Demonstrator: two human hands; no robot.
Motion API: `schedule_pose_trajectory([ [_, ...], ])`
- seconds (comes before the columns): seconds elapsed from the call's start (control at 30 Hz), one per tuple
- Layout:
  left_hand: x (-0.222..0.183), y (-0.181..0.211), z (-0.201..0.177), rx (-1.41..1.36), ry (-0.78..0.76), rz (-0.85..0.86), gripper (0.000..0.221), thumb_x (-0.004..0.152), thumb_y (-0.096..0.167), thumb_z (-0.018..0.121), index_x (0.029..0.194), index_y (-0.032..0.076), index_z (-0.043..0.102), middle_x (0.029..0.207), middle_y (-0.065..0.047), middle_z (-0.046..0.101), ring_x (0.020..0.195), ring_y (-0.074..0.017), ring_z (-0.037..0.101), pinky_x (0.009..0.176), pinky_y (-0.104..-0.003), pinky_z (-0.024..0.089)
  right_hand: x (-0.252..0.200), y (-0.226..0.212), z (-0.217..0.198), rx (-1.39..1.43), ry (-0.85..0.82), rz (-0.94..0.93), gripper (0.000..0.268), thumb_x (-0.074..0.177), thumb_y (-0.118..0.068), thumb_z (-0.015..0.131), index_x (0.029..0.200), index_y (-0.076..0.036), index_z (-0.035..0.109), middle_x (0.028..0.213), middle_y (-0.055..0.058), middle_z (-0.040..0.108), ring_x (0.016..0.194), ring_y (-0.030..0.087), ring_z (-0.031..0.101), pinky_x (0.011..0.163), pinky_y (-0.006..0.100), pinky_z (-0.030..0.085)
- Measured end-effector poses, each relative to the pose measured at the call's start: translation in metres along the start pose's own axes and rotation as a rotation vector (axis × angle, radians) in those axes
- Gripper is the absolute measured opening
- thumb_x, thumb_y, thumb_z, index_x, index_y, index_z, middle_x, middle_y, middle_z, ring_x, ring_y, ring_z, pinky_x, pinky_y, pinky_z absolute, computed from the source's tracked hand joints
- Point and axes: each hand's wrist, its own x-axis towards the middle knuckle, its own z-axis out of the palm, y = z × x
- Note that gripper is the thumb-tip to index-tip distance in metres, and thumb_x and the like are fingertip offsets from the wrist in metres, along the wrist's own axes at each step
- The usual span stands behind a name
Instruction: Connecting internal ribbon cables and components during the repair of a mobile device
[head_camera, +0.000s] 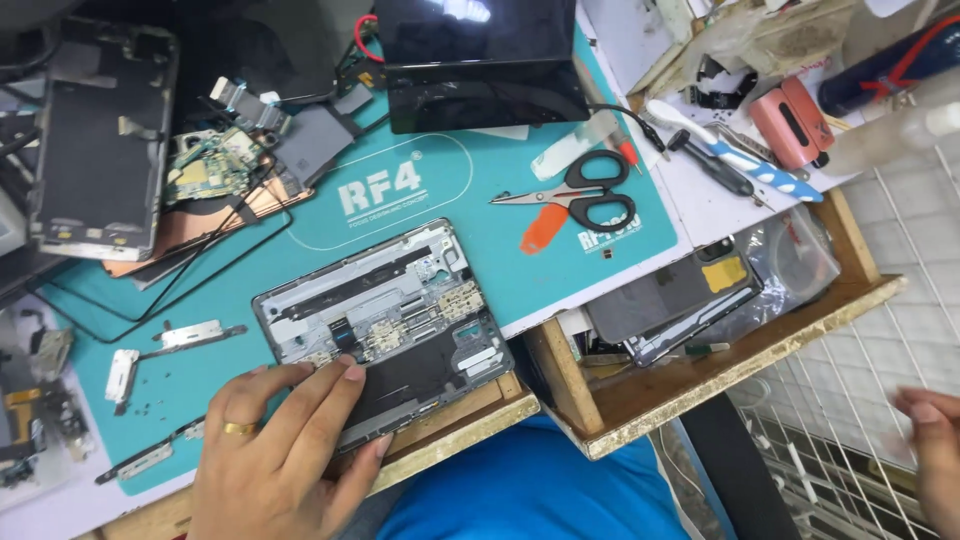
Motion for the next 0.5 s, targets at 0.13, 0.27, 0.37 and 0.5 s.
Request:
schedule_pose_trajectory([
  [0.13, -0.002, -0.002, 0.000, -0.004, -0.003, 0.025, 0.060, 0.087, 0.050, 0.068, 0.132, 0.011, 0.061, 0.128, -0.006, 0.069, 0.112, -0.0308, 0.061, 0.089, -0.048, 0.052, 0.004, -0.080, 0.034, 0.834, -0.100, 0.339, 0.072, 0.097, -0.046, 0.018, 0.157, -0.006, 0.026, 0.170, 0.026, 0.035, 0.157, 0.049, 0.037, 0.121, 0.063, 0.030],
  [0.27, 0.000, 0.000, -0.002, 0.000, 0.020, 0.019, 0.057, 0.089, 0.049, 0.066, 0.130, 0.010, 0.061, 0.128, -0.006, 0.069, 0.108, -0.0316, 0.061, 0.089, -0.049, 0.051, 0.006, -0.146, 0.065, 1.872, -0.759, 0.153, 0.066, 0.112, -0.009, 0.062, 0.159, 0.018, 0.024, 0.165, 0.040, 0.022, 0.152, 0.056, 0.022, 0.121, 0.068, 0.024],
  [0.37, 0.005, 0.001, -0.005, -0.025, 0.028, 0.008, 0.059, 0.093, 0.047, 0.066, 0.135, 0.007, 0.057, 0.125, -0.008, 0.068, 0.108, -0.0330, 0.060, 0.090, -0.052, 0.051, 0.009, -0.156, 0.091, 1.858, -1.017, 0.200, 0.079, 0.110, -0.034, 0.058, 0.162, 0.011, 0.019, 0.168, 0.033, 0.014, 0.155, 0.048, 0.014, 0.123, 0.062, 0.024],
  [0.5, 0.005, -0.003, -0.012, -0.112, 0.065, 0.060, 0.060, 0.094, 0.039, 0.076, 0.138, 0.007, 0.050, 0.128, -0.008, 0.066, 0.108, -0.0330, 0.058, 0.089, -0.051, 0.050, 0.003, -0.197, 0.134, 0.750, -0.664, -0.247, 0.023, 0.097, -0.016, 0.065, 0.109, -0.002, 0.078, 0.073, 0.007, 0.073, 0.095, 0.030, 0.081, 0.086, 0.042, 0.062],
])
